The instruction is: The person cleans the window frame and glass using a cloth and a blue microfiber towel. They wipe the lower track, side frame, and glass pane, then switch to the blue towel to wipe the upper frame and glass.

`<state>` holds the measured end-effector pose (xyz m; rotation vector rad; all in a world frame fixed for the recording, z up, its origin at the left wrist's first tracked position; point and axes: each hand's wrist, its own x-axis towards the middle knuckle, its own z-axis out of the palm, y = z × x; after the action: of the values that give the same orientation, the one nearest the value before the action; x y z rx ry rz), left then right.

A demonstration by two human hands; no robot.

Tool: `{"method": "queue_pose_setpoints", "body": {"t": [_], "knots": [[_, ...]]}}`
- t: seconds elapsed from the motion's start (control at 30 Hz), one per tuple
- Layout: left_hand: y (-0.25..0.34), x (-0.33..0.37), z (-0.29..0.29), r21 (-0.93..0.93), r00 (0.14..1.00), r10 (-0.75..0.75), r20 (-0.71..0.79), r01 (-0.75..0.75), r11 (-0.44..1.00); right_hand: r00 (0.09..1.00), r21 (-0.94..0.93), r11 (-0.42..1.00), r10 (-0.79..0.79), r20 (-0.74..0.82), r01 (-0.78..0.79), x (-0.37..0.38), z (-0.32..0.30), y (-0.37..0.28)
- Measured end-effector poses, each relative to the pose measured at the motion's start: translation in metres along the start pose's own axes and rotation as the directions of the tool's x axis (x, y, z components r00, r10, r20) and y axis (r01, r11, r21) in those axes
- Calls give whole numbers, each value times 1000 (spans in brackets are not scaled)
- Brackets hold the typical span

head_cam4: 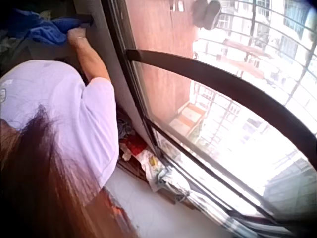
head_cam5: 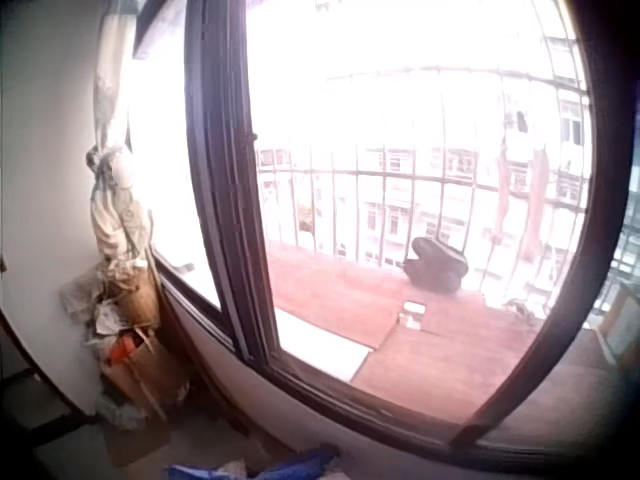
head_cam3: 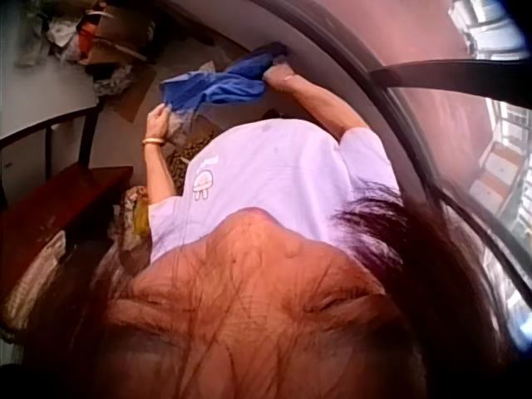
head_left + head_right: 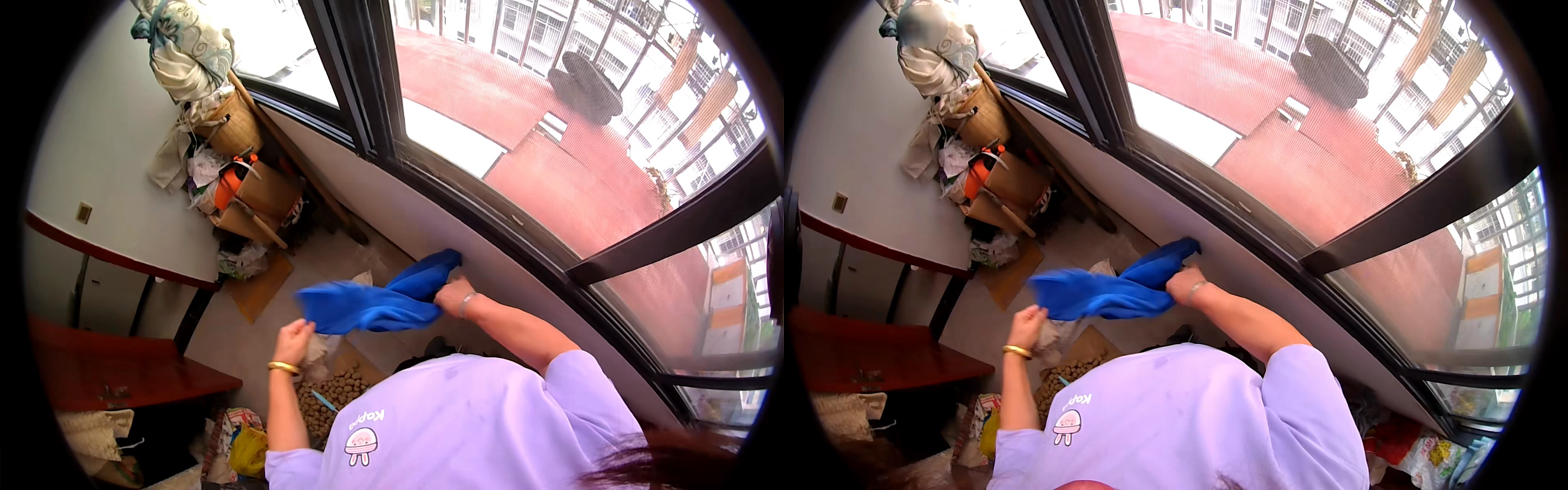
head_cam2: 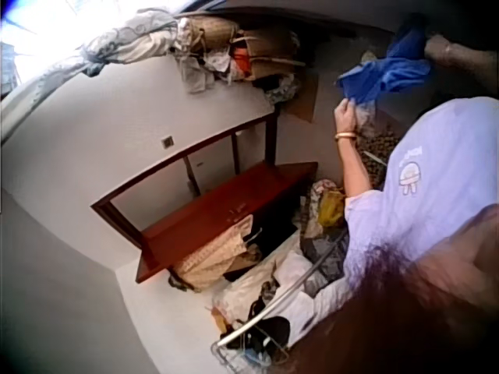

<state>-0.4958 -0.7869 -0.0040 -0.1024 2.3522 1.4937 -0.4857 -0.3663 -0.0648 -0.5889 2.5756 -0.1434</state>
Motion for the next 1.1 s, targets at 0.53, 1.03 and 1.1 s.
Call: {"method": "queue_pose_setpoints", "body": {"t": [0.53,1.03,1.1], "knots": [[38,97,104,26,981,168,100,-172,985,778,920,304,629,3,-249,-101,10,50],[152,-8,343,-113,388,425,818,-616,779,502,795,90,731,-462,600,-268,9,-28],[155,-27,368,-87,369,344,864,-563,822,445,798,120,776,-447,591,-304,28,-39]]}}
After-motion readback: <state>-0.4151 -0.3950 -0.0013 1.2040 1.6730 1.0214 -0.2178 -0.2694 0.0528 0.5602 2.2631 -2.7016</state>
